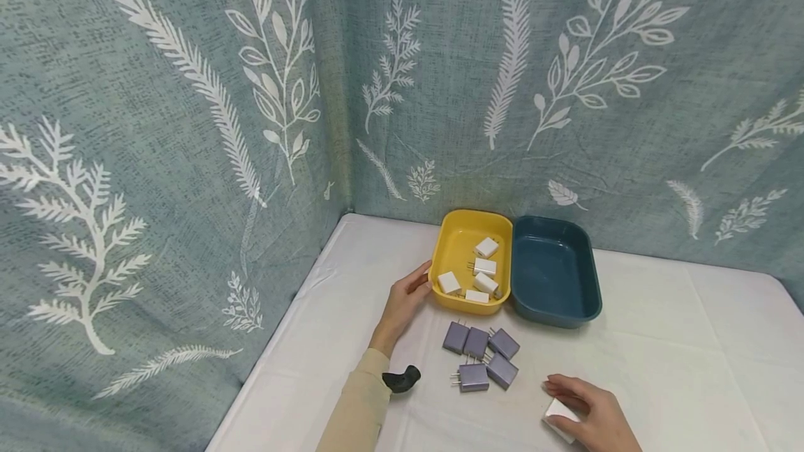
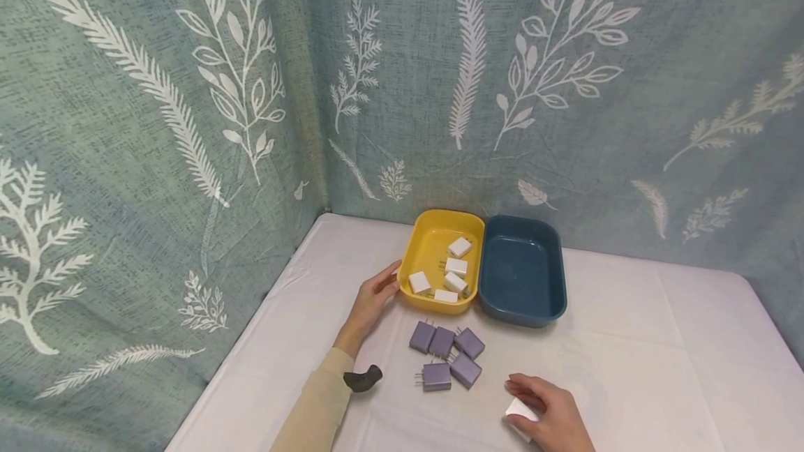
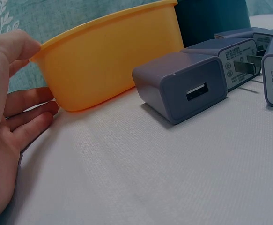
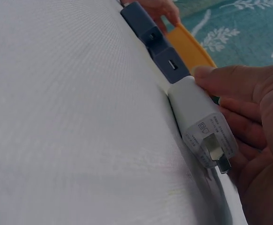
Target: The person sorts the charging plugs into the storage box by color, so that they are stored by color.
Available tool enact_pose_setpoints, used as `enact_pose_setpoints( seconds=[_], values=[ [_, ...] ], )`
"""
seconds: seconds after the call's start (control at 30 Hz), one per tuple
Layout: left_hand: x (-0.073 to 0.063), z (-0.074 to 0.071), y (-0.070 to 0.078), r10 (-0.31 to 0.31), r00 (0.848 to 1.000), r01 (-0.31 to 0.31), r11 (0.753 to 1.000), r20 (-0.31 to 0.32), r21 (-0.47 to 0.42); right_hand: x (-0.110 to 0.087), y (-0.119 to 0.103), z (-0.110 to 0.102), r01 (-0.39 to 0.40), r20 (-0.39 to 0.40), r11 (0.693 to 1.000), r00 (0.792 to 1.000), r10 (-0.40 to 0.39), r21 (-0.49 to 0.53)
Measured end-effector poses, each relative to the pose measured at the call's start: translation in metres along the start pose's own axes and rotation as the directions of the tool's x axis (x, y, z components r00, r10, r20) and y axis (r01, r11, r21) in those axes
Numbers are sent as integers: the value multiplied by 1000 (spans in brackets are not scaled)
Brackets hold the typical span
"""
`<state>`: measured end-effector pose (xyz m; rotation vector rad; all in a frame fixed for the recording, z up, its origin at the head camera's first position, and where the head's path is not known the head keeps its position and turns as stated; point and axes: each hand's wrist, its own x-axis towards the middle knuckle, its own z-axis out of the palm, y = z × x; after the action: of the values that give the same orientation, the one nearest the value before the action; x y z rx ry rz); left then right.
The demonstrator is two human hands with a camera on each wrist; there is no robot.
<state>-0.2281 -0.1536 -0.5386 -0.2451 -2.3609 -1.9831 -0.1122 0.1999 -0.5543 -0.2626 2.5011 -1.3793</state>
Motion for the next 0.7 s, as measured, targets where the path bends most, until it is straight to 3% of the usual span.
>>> enact_pose_setpoints(
  seconds=[0.3,0.7],
  values=[
    [-1,0,1,-2,1000,2,1000,2,14,-7,-1,-5,31,21,996,999,-29,-88],
    [0,2,0,9,1000,-9,1000,-15,22,-18,10,-15,182,53,981,982,-179,-59]
  ],
)
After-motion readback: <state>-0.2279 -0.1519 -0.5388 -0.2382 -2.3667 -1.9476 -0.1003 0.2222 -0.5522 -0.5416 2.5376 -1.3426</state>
